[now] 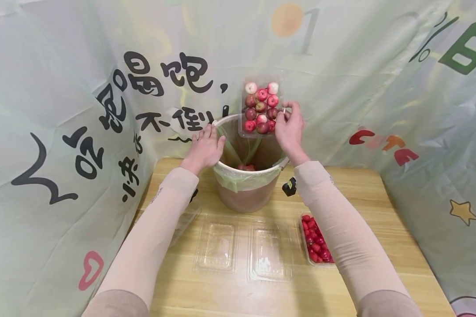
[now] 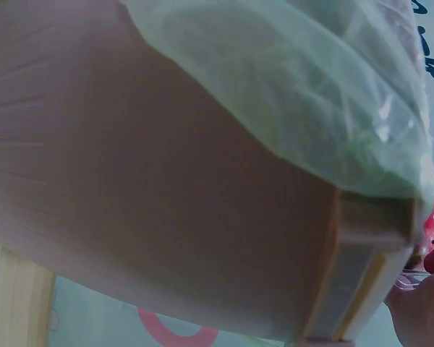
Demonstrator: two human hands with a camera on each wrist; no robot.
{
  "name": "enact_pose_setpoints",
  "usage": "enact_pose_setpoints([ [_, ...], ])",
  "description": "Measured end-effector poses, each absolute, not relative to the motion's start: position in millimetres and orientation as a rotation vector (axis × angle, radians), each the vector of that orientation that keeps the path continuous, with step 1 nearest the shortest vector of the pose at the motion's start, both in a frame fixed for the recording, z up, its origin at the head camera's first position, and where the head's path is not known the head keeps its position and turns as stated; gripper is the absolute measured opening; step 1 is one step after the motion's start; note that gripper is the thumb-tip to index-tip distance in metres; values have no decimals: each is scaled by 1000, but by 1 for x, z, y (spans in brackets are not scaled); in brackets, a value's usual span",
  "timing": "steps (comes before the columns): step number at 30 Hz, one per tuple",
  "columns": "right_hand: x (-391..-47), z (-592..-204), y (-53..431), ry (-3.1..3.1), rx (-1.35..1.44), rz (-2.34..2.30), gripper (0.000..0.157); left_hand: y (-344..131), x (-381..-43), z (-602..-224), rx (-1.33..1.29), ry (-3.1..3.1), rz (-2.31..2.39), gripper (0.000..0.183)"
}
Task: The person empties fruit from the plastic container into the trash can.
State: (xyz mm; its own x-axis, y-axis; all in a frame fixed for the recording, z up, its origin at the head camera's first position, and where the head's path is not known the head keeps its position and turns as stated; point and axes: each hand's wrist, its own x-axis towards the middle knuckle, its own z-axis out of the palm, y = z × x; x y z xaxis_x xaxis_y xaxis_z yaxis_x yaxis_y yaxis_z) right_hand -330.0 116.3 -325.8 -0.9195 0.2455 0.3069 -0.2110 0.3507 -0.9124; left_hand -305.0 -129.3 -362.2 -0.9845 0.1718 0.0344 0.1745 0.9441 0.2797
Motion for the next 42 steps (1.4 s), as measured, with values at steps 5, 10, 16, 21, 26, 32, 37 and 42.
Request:
enact_pose_setpoints([
  [5,-329,-327,117,-2195,-10,1628,32,-129,-305,-362,-276,-3087,-458,76],
  [10,-329,-328,117,-2155,10,1619,30,-129,-304,-361,-278,-3087,-457,76],
  [16,-329,-329,117,-2128,42,1622,27,-128,-305,-360,-272,-3089,-456,75],
  [21,-329,-331,117,-2092,80,1608,25,-128,-305,-361,-274,-3098,-444,76],
  [26,-329,-332,117,-2036,123,1638,24,-128,-306,-361,-269,-3095,-451,76],
  [32,-328,-333,117,-2007,153,1635,24,-129,-306,-363,-262,-3083,-485,73],
  [37,-329,-334,117,-1987,169,1642,23,-129,-307,-363,-263,-3084,-474,73],
  [42,-328,-335,117,-1978,189,1645,23,-128,-307,-363,-265,-3090,-452,74],
])
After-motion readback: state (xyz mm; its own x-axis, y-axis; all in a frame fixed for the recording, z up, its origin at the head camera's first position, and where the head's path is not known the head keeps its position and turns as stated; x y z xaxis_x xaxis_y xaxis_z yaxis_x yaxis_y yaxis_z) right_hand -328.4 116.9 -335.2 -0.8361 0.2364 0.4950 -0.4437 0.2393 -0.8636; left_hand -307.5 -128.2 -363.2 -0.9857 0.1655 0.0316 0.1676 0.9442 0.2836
